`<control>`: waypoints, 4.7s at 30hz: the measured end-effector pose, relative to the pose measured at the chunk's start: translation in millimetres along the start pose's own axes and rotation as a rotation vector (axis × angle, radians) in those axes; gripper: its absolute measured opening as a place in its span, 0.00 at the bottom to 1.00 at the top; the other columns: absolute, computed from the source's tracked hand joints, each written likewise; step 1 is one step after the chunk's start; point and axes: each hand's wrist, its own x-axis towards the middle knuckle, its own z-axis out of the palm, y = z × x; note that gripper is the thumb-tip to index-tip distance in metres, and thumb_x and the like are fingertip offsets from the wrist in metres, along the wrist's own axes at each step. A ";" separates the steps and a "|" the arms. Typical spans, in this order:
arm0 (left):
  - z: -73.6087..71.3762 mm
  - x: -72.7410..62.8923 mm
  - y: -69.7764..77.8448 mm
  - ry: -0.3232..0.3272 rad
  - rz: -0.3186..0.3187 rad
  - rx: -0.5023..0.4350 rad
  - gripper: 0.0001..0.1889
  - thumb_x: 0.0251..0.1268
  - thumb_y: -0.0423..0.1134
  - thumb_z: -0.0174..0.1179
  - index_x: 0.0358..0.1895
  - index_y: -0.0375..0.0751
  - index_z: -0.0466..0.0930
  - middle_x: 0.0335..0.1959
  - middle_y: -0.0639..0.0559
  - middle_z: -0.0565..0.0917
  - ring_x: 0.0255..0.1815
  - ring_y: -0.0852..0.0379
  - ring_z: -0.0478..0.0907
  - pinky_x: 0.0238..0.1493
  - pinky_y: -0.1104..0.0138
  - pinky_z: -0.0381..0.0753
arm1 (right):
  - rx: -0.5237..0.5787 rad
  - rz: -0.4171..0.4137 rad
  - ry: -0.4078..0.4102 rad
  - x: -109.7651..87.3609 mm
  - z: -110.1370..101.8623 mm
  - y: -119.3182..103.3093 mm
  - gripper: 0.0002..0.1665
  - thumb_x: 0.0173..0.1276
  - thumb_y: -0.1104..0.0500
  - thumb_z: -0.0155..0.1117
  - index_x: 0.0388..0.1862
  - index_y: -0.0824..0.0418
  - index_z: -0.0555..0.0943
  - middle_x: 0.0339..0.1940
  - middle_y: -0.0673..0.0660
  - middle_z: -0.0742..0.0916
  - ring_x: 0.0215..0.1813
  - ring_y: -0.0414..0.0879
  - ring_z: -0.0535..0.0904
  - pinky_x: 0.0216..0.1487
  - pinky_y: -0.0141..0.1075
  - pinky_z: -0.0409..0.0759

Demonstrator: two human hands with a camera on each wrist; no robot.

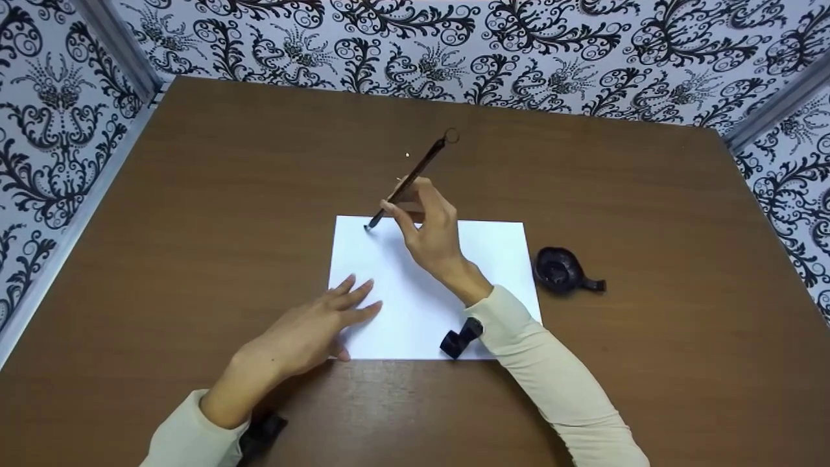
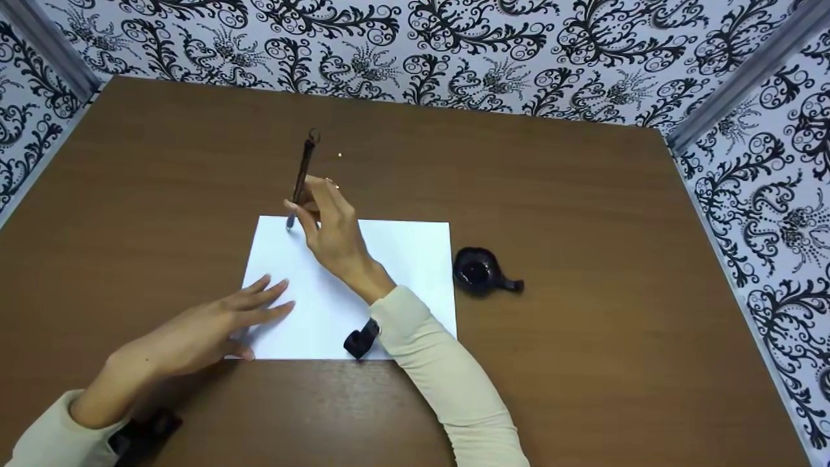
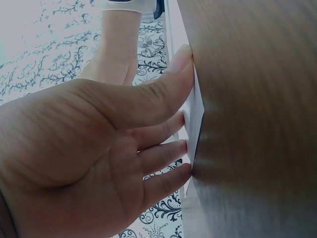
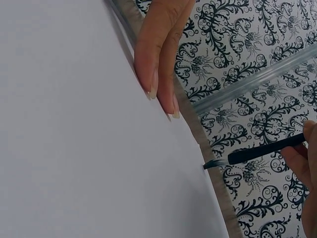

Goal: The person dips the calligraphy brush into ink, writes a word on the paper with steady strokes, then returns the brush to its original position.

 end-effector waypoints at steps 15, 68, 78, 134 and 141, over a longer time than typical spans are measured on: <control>0.1 0.7 -0.2 -0.023 -0.013 0.020 0.37 0.49 0.34 0.70 0.68 0.42 0.69 0.73 0.42 0.59 0.73 0.39 0.52 0.43 0.52 0.80 | -0.041 -0.016 -0.068 -0.2 0.2 -8.0 0.17 0.64 0.66 0.66 0.49 0.67 0.73 0.37 0.58 0.82 0.40 0.46 0.84 0.35 0.27 0.81; 1.9 1.2 -0.6 -0.013 -0.005 0.037 0.38 0.49 0.35 0.71 0.68 0.42 0.69 0.73 0.42 0.59 0.73 0.39 0.53 0.33 0.57 0.82 | 0.008 -0.030 -0.056 2.2 -2.2 -1.6 0.15 0.64 0.69 0.63 0.49 0.68 0.71 0.38 0.61 0.81 0.41 0.48 0.85 0.35 0.29 0.81; 2.3 1.3 -0.2 -0.015 -0.006 0.032 0.38 0.49 0.35 0.71 0.68 0.42 0.69 0.73 0.42 0.58 0.73 0.39 0.52 0.36 0.56 0.82 | -0.035 -0.049 -0.111 3.4 -5.3 -5.2 0.14 0.65 0.67 0.63 0.48 0.68 0.72 0.38 0.61 0.81 0.41 0.47 0.84 0.36 0.26 0.80; 1.9 -0.6 -1.3 -0.017 -0.011 -0.001 0.37 0.51 0.31 0.69 0.68 0.42 0.68 0.74 0.42 0.57 0.73 0.38 0.51 0.49 0.46 0.76 | -0.092 -0.069 -0.153 9.0 -18.6 -5.9 0.14 0.64 0.69 0.63 0.47 0.67 0.72 0.36 0.59 0.81 0.39 0.46 0.83 0.34 0.24 0.79; 1.9 0.0 -0.9 -0.018 -0.014 -0.001 0.37 0.51 0.32 0.69 0.68 0.42 0.68 0.74 0.42 0.57 0.73 0.39 0.51 0.50 0.45 0.75 | -0.105 -0.074 -0.123 8.2 -18.7 -2.1 0.15 0.64 0.70 0.63 0.49 0.68 0.72 0.37 0.59 0.81 0.38 0.48 0.84 0.35 0.25 0.80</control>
